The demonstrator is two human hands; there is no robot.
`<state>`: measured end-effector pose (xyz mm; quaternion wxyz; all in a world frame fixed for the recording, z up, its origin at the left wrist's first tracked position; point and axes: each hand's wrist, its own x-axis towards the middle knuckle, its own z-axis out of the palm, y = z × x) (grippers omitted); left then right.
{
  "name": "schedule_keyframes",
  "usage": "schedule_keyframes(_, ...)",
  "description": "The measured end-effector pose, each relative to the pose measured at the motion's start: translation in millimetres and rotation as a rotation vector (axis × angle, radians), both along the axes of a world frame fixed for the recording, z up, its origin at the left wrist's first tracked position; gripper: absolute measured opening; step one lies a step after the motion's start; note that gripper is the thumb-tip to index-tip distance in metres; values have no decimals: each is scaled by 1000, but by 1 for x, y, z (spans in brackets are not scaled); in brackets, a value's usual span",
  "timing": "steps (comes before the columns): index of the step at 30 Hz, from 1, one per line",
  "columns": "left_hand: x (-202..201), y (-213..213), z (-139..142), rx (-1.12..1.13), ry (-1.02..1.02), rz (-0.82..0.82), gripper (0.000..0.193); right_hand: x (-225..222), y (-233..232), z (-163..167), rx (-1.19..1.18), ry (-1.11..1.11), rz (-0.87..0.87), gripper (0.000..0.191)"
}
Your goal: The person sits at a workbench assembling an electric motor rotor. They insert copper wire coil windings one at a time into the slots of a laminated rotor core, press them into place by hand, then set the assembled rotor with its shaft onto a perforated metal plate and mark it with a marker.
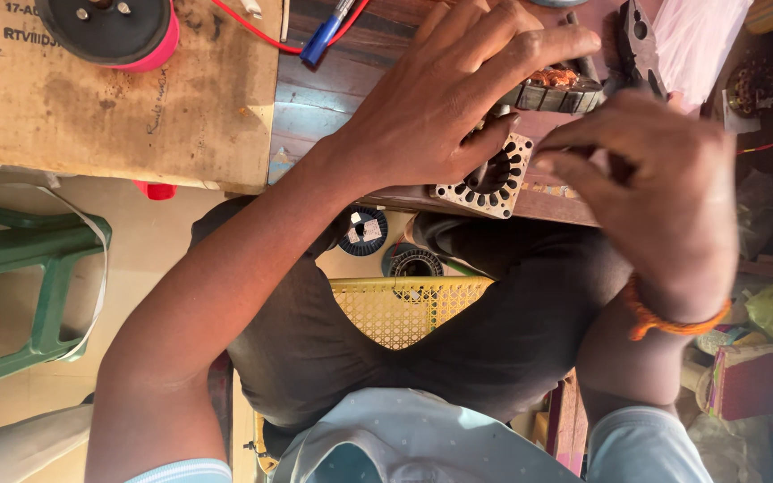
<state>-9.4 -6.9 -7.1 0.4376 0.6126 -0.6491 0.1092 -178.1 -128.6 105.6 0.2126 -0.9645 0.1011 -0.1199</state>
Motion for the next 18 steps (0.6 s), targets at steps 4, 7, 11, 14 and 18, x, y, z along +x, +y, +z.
schedule_keyframes(4,2,1,4,1,28,-41,75,-3,12,-18,-122,-22,4,12)
schedule_keyframes(7,5,2,5,-149,-168,-33,69,-10,17,-27,5,-78,-23,12)
schedule_keyframes(11,5,7,1,-137,-463,34,37,-15,16,-33,19,-103,13,13)
schedule_keyframes(14,8,4,-2,-162,-487,28,8,-18,17,-37,77,49,-76,21)
schedule_keyframes(18,12,3,-8,-198,-505,-13,6,-25,12,-38,129,46,-73,23)
